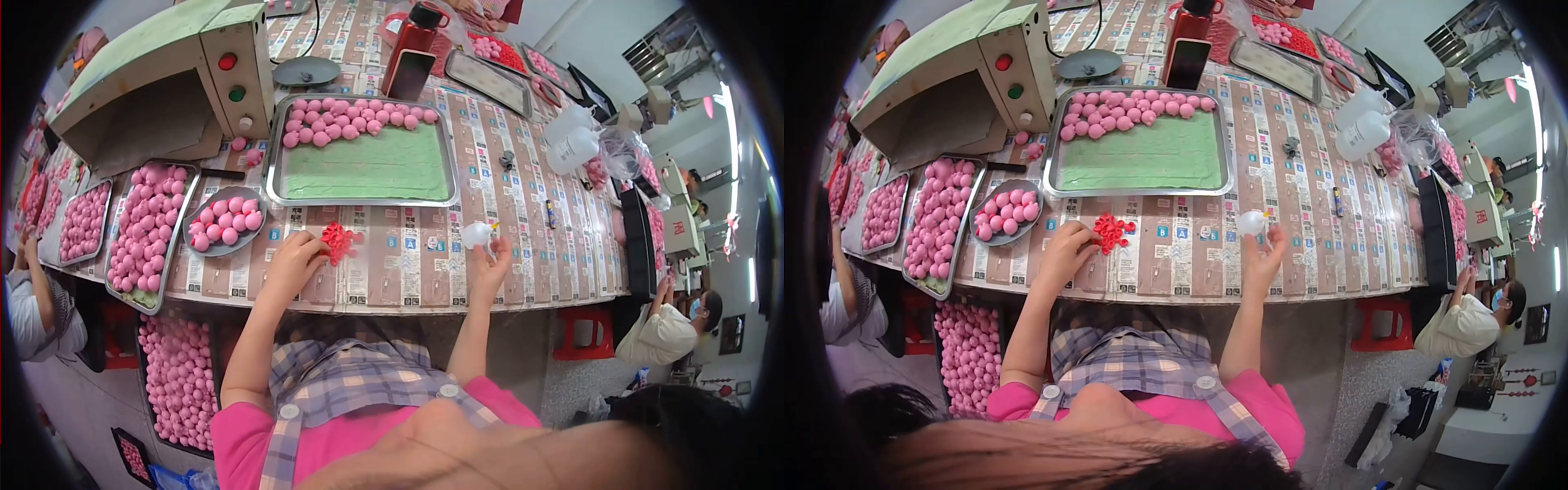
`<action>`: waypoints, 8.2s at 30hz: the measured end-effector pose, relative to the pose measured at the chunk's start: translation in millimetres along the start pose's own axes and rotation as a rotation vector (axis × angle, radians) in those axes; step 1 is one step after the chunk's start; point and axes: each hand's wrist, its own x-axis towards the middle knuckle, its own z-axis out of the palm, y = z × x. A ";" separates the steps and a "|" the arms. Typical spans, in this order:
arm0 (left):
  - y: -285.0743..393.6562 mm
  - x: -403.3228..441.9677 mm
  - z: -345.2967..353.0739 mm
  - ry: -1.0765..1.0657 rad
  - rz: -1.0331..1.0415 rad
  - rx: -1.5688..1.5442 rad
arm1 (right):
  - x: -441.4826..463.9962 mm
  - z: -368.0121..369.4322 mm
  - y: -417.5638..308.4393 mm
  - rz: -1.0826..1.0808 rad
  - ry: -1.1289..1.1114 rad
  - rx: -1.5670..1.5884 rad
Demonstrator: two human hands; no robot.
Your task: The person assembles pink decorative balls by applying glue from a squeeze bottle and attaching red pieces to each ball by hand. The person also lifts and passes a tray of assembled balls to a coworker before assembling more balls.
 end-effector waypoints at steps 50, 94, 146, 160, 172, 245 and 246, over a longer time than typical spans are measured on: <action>44.3 -7.7 31.0 0.074 -0.689 -1.987 | -61.4 56.4 -109.6 -0.004 -0.262 0.670; 48.5 -6.5 28.1 -0.006 -0.673 -2.088 | -64.3 57.3 -117.9 -0.308 -0.457 0.287; 49.5 -6.5 29.1 0.032 -0.722 -2.123 | -60.5 54.2 -125.2 -0.339 -0.431 0.289; 48.8 -6.5 31.0 0.007 -0.722 -2.135 | -60.9 56.2 -121.8 -0.276 -0.450 0.282; 28.6 -6.3 26.7 0.136 -0.673 -2.095 | 5.6 21.4 -49.6 0.219 -0.161 0.552; 56.4 -8.5 32.3 0.072 -0.511 -1.585 | -71.5 74.5 -103.3 0.255 -0.750 0.698; 57.0 -8.1 32.0 0.074 -0.506 -1.585 | -71.4 75.3 -106.6 0.122 -0.732 0.610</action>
